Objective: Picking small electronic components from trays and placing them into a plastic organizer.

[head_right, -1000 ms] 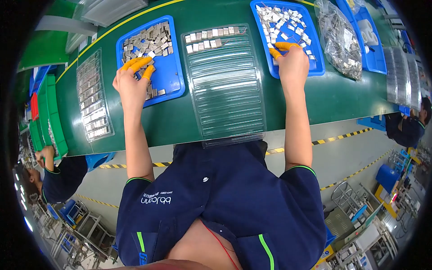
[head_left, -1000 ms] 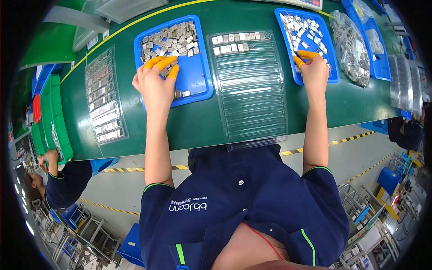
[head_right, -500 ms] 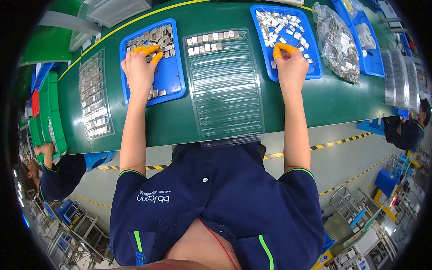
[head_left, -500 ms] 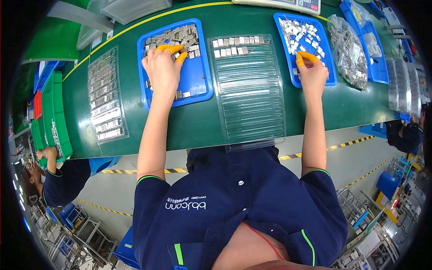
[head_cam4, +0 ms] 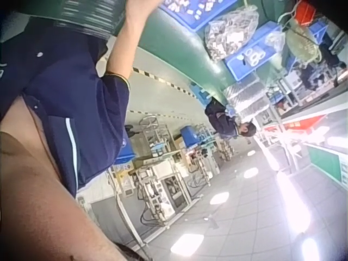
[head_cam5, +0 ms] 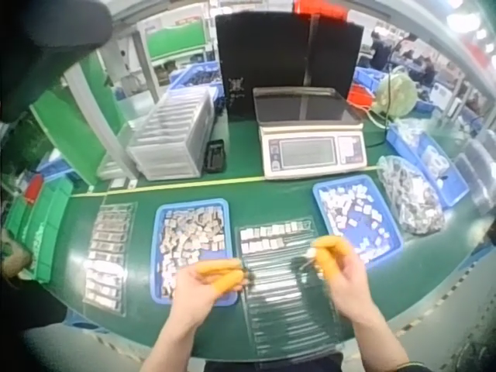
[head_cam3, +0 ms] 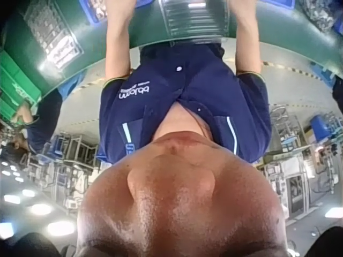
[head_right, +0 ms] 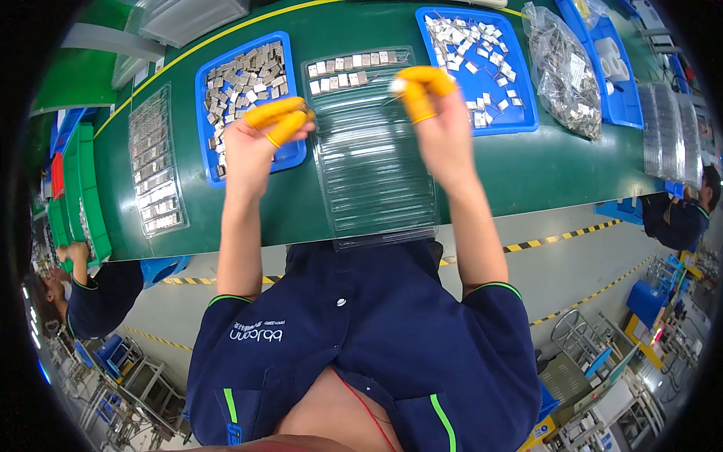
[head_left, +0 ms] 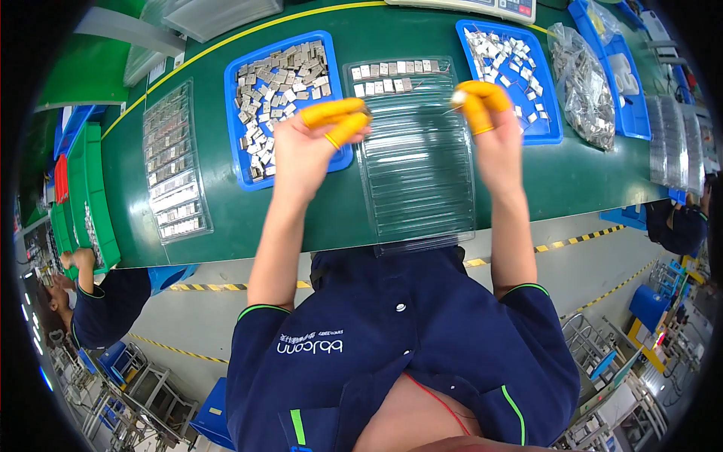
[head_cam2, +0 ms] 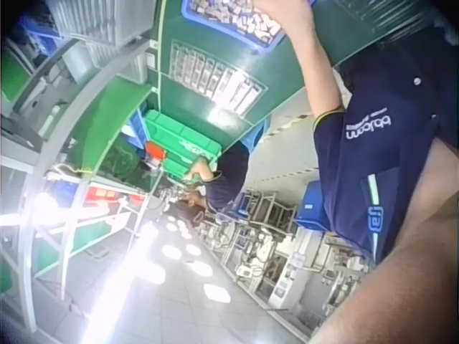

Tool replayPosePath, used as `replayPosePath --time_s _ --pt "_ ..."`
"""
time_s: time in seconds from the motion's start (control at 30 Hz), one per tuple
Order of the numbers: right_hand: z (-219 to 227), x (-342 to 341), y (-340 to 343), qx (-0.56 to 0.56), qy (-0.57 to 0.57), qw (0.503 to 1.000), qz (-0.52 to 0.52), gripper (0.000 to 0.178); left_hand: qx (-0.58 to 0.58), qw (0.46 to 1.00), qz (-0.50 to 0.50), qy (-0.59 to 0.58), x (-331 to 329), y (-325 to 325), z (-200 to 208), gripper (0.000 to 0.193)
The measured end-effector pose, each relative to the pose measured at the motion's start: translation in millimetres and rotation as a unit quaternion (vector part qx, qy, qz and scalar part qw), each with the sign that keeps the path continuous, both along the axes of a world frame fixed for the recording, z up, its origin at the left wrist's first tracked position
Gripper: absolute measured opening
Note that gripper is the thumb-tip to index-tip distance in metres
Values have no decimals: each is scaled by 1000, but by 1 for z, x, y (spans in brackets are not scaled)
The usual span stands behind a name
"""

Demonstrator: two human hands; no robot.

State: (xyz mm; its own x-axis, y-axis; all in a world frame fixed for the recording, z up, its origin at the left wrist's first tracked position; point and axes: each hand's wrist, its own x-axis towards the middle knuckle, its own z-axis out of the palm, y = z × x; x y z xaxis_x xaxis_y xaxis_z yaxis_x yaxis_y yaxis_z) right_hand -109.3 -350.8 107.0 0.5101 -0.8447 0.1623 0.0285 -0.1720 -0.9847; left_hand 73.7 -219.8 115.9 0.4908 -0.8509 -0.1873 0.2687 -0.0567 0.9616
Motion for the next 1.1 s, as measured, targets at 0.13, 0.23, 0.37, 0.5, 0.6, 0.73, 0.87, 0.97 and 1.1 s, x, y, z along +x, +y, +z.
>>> replayPosePath --time_s 0.13,0.23,0.37,0.5,0.6,0.73,0.87,0.97,1.1 --pt "6 21 24 -124 33 992 22 14 -33 996 -29 77 -23 -6 4 24" --pt "11 21 24 -171 43 984 20 15 -35 995 -41 87 -29 -8 6 23" --pt "14 14 25 -206 60 977 11 18 -36 996 -45 75 -32 -8 4 21" --pt "18 8 22 -278 98 955 19 20 -46 995 -37 75 -36 -9 1 21" --pt "19 6 21 -271 103 957 23 19 -28 997 -33 71 -36 -9 0 21" --pt "18 4 23 -253 109 961 32 19 -31 996 -44 71 -35 -8 -3 21" --pt "15 3 23 -269 90 956 80 19 -29 995 -63 68 -31 -4 -7 20" --pt "12 1 19 -250 96 956 118 18 -27 995 -71 61 -32 -1 -9 19" --pt "6 -1 24 17 28 991 130 17 -24 991 -107 80 -31 -1 -4 18"
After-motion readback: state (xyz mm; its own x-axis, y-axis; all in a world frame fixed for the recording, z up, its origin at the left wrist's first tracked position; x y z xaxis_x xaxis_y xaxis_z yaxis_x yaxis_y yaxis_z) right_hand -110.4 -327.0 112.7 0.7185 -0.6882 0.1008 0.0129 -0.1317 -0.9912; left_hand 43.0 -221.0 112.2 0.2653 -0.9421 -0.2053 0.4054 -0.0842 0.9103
